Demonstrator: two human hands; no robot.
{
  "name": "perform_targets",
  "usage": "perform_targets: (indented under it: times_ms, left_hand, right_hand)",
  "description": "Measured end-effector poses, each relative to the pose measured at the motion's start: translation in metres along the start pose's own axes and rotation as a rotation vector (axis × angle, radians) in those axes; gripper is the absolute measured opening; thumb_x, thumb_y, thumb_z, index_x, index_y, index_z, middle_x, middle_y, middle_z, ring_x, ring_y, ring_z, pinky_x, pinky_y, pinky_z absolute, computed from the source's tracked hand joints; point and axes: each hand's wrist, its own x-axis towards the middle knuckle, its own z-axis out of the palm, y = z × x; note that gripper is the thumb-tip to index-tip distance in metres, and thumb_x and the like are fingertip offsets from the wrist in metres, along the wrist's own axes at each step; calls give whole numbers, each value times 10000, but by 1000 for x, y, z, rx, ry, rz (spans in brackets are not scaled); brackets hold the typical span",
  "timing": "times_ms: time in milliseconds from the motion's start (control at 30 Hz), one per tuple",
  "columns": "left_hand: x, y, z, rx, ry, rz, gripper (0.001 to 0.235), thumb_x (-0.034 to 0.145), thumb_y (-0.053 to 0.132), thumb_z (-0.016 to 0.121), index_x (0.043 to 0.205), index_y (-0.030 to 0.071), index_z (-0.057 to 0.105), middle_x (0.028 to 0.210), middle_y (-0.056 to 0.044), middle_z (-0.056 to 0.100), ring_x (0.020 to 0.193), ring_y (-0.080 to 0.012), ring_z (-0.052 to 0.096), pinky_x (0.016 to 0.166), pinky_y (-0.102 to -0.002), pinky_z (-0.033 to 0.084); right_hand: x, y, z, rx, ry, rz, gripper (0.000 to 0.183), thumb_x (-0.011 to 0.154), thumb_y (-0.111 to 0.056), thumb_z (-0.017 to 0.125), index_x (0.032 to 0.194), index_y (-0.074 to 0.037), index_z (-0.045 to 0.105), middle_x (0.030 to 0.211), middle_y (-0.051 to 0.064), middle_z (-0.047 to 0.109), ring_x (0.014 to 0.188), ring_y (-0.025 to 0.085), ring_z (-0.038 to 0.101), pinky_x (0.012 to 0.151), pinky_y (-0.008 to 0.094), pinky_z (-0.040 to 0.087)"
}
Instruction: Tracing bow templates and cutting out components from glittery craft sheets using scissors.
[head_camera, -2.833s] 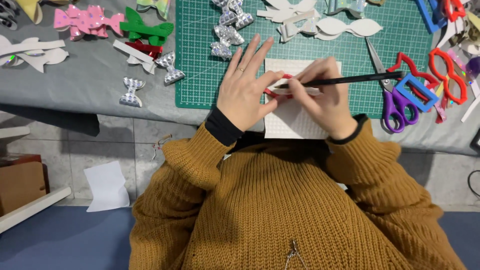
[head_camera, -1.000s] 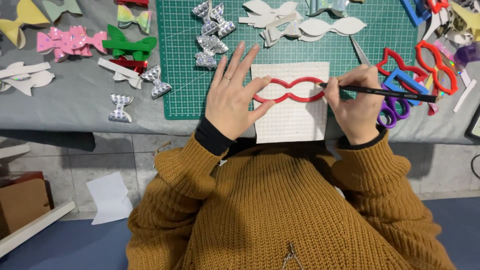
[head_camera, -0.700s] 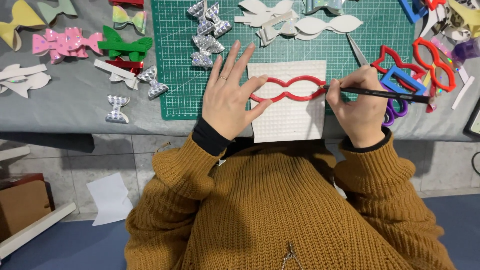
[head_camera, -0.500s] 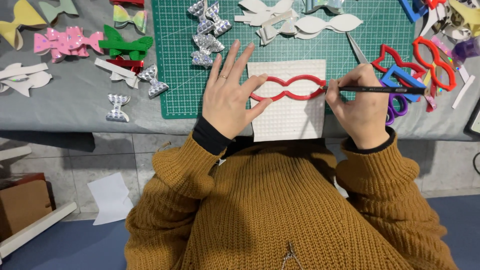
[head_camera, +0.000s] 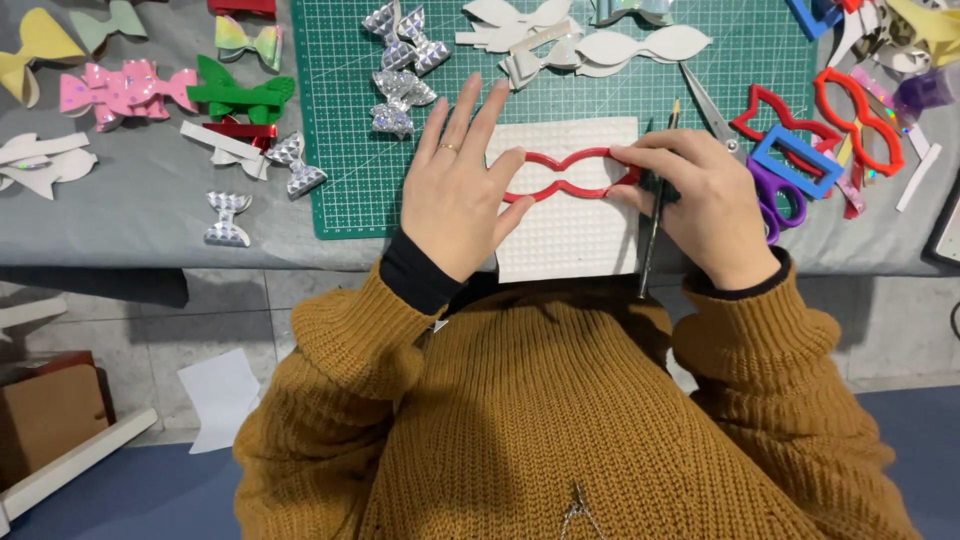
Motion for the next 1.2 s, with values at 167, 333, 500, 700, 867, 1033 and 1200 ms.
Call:
perform_targets:
  times_ms: [167, 333, 500, 700, 867, 1033, 1200]
  left_hand:
    - [25, 3, 21, -93, -45, 68, 448, 877, 414, 840, 1163, 96, 707, 1627, -212, 338, 1539, -421, 267, 1261, -587, 260]
    - [36, -2, 51, -367, -74, 149, 510, 908, 450, 820, 1326, 187, 693, 1641, -158, 336, 1559, -403, 242, 1276, -586, 264]
    - [33, -2, 55, -332, -63, 138, 442, 927, 457, 815, 1292, 225, 720, 1656, -153, 314, 1576, -386, 217, 1289, -598, 237]
    - [33, -2, 55, -323, -71, 123, 412, 911, 437, 819, 1260, 236, 732, 1662, -167, 278, 1571, -389, 201, 1283, -598, 218]
    - [35, -2, 51, -341, -75, 118, 438, 874, 366, 827, 1279, 234, 725, 1669, -165, 273, 1578, -380, 210, 1291, -590, 227]
    - [35, -3, 51, -358, -51, 117, 450, 862, 325, 839, 1285, 226, 719, 1673, -158, 284, 1585, -374, 227, 1298, -587, 242]
    - [35, -2, 50, -365, -51, 125, 484, 839, 321, 842, 1296, 222, 717, 1667, -160, 286, 1577, -379, 232, 1292, -588, 247]
  right_hand:
    - [6, -2, -7, -52, -41, -11, 348, 875, -240, 849, 1175, -90, 757, 1134, 54, 708, 1044, 269, 667, 856, 378, 543]
    - [7, 1, -8, -96, -56, -35, 345, 887, -263, 843, 1180, -103, 756, 1143, 43, 697, 1028, 269, 660, 842, 385, 541]
    - [15, -7, -20, -18, 4, -51, 283, 931, -208, 763, 1170, -59, 744, 1173, 137, 675, 1020, 305, 646, 864, 402, 543]
    - [-7, 10, 9, 620, 299, 148, 98, 1071, -15, 557, 1162, -13, 593, 1190, 164, 669, 1116, 242, 670, 982, 367, 560]
    - [-18, 15, 53, 959, 226, 306, 322, 1070, 103, 663, 1212, -11, 397, 1110, 177, 659, 1041, 214, 723, 939, 315, 614]
    - [-10, 12, 70, 858, 239, 243, 335, 1055, 120, 674, 1150, 1, 376, 1014, 137, 602, 841, 187, 705, 737, 267, 612]
    - [-11, 13, 70, 870, 240, 233, 302, 1079, 112, 653, 1162, 1, 385, 1031, 135, 607, 888, 185, 713, 778, 269, 624]
